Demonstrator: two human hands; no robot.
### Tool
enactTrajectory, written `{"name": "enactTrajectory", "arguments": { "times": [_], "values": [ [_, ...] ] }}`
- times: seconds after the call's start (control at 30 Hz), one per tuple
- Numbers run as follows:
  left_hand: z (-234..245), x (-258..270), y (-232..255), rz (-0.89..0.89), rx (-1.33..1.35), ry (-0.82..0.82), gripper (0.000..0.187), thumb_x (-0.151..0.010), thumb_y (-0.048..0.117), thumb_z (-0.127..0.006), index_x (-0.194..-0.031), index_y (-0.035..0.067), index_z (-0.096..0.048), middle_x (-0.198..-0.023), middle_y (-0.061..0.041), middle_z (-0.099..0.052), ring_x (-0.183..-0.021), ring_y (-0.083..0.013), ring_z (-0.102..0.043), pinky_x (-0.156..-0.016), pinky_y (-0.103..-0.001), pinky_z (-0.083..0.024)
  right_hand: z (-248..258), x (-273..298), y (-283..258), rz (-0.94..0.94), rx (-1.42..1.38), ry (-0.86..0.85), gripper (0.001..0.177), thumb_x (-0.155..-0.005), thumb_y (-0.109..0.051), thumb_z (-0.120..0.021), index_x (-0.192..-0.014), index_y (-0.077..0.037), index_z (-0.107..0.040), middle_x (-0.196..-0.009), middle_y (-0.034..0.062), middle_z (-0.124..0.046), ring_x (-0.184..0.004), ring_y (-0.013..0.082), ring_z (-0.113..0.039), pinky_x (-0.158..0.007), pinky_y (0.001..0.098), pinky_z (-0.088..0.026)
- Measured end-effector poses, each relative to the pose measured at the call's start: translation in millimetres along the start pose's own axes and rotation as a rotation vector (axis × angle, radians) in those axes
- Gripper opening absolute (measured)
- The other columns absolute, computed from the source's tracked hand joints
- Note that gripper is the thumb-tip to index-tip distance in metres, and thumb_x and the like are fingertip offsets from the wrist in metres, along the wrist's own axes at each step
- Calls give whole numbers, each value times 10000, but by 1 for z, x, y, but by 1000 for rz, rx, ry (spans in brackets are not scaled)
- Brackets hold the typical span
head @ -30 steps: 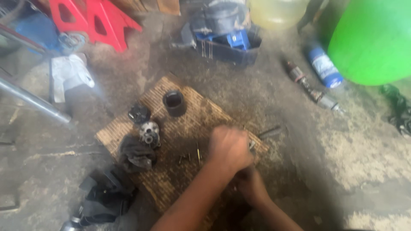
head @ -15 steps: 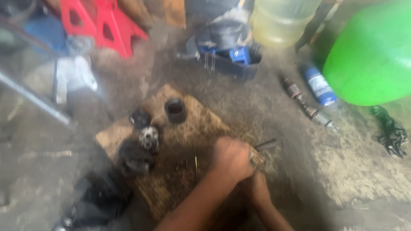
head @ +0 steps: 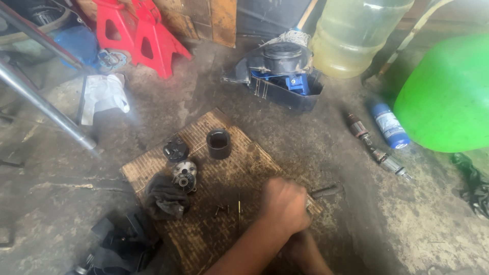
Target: The person is sitting on the floor in a workshop, cleaning a metallic mechanical component. They use a small metal tool to scrape the surface of the part and then wipe it with a cloth. The person handles the part with both hands, turning it over to clean different sides.
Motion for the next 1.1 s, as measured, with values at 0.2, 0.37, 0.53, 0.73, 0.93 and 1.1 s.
{"name": "enactTrajectory", "arguments": {
  "times": [0.2,0.37,0.53,0.73,0.93,1.1],
  "values": [
    [-10,1,5,-4,19,-19,221,-760,354,-759,-852,153,-770,-881,-90,-738,-856,-251,-700,-781,-396,-512,2,17,16,-190,164,51,416,-811,-26,-744,-1211,-15,-629,-1171,128,-708,-1083,225,-654,-855,414,-548],
    [-3,0,10,-22,-10,-21,213,-741,299,-775,-867,128,-756,-887,-103,-722,-838,-246,-691,-788,-391,-492,26,-7,20,-436,357,171,409,-816,-32,-741,-1209,-14,-632,-1169,130,-712,-1082,228,-658,-855,416,-551],
    [5,2,8,10,-17,-200,313,-813,404,-747,-903,105,-750,-903,-109,-735,-853,-236,-695,-818,-404,-496,0,-16,5,-193,108,31,401,-820,-38,-739,-1207,-12,-636,-1168,132,-716,-1082,231,-661,-855,417,-553],
    [2,3,1,37,50,-56,239,-759,328,-757,-888,128,-765,-928,-111,-732,-892,-255,-699,-827,-412,-506,10,2,12,-347,292,110,393,-826,-45,-736,-1205,-11,-641,-1166,135,-721,-1080,234,-665,-855,419,-556],
    [2,3,1,30,75,-8,292,-737,371,-781,-880,117,-775,-909,-124,-722,-888,-273,-688,-840,-413,-501,7,-5,11,-392,175,90,384,-831,-51,-734,-1203,-9,-646,-1164,138,-725,-1079,238,-669,-856,420,-559],
    [1,5,5,12,34,-53,254,-763,358,-765,-857,123,-778,-885,-104,-720,-844,-244,-694,-788,-399,-524,7,-6,5,-298,228,100,378,-836,-57,-731,-1201,-8,-650,-1162,140,-729,-1078,241,-672,-856,422,-561]
  ]
}}
Point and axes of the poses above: each hand's wrist, its own x-axis away from the middle knuckle, its own z-axis out of the back of the hand, y = z × x, the point moved 4 cm from there along -x, towards the middle knuckle
